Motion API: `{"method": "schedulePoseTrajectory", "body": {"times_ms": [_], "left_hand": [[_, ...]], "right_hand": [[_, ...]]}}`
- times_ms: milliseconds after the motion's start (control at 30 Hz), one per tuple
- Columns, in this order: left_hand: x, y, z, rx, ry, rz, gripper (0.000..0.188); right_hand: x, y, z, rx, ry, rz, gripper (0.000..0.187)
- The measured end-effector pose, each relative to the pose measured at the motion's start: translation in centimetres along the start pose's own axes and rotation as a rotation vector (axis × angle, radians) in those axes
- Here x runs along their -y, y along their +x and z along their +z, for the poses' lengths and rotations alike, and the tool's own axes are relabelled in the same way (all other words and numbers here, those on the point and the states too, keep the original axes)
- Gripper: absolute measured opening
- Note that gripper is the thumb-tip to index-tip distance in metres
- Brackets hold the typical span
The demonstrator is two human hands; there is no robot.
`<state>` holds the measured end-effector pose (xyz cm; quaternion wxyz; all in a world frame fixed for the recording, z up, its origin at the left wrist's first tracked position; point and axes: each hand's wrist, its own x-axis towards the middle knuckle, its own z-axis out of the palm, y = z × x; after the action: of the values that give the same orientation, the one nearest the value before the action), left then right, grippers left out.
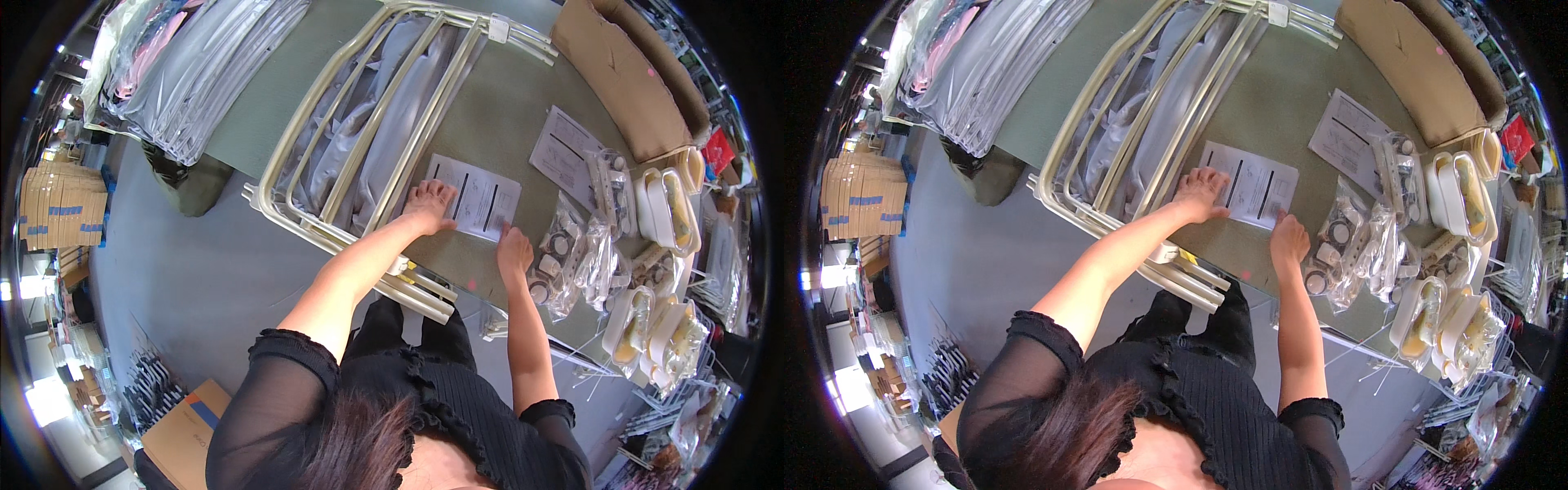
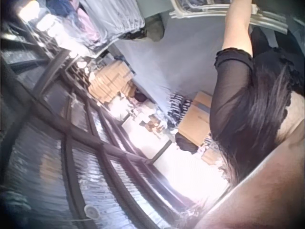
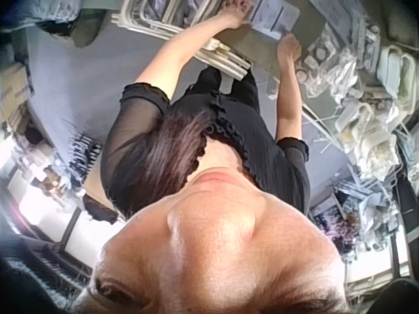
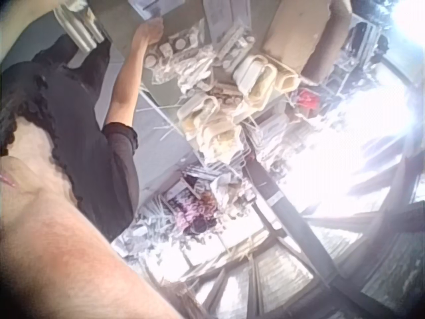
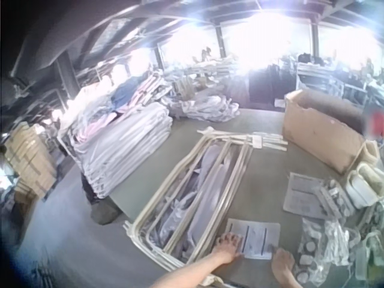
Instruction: The person assembles a folded metal frame by attaching white plastic components and securing them with zip ties. They then place the assembled frame into a large clear plastic bag along with additional small parts.
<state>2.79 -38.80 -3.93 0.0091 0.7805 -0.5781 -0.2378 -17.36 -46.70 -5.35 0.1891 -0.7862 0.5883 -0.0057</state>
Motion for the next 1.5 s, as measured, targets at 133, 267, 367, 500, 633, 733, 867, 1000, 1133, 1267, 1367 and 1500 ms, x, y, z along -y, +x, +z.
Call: {"method": "schedulePoseTrajectory", "body": {"times_ms": [133, 267, 367, 500, 633, 733, 867, 1000, 1133, 1267, 1367, 1500], "left_hand": [[2.5, -0.8, 0.6, -0.129, 0.118, 0.183, 0.064], [1.2, -1.2, -0.4, -0.252, 0.216, 0.353, 0.038], [2.0, -0.8, 1.0, -0.475, 0.262, 0.422, 0.003], [-1.3, -4.5, -4.0, -0.52, 0.282, 0.452, 0.005], [-2.6, -8.4, -6.0, -0.567, 0.024, 0.473, 0.008], [0.1, -12.1, -7.8, -0.605, -0.082, 0.483, 0.009], [5.4, -15.2, -10.1, -0.645, -0.3, 0.322, 0.019], [16.7, -14.4, -10.6, -0.635, -0.473, -0.281, 0.036], [23.2, -12.1, -7.4, -0.508, -0.518, -0.372, 0.038], [23.4, -11.2, -9.0, -0.557, -0.306, -0.069, 0.033], [23.5, -8.4, -11.8, -0.554, -0.248, 0.234, 0.037], [23.6, -1.8, -8.7, -0.474, -0.012, 0.374, 0.044]], "right_hand": [[-0.2, 0.4, 0.0, 0.052, 0.032, 0.018, 0.048], [-3.6, 3.4, 0.8, 0.064, 0.112, 0.035, 0.048], [-0.7, 2.6, -3.7, 0.036, 0.057, -0.013, 0.044], [4.5, -2.4, -9.9, -0.355, -0.091, -0.553, 0.044], [8.0, -5.7, -10.7, -0.436, -0.238, -1.097, 0.034], [7.7, -5.1, -12.5, -0.186, -0.233, -1.221, 0.02], [8.9, -2.0, -14.2, -0.456, -0.349, -1.294, 0.011], [17.5, -2.1, -14.1, -0.431, -0.032, -0.976, 0.009], [28.4, -6.5, -4.5, 0.079, -0.108, -1.177, 0.048], [30.5, -4.9, 4.7, 0.202, -0.243, -1.071, 0.056], [31.2, -5.7, 5.7, 0.139, -0.254, -1.043, 0.049], [31.3, -6.0, 5.7, 0.071, -0.158, -1.086, 0.047]]}}
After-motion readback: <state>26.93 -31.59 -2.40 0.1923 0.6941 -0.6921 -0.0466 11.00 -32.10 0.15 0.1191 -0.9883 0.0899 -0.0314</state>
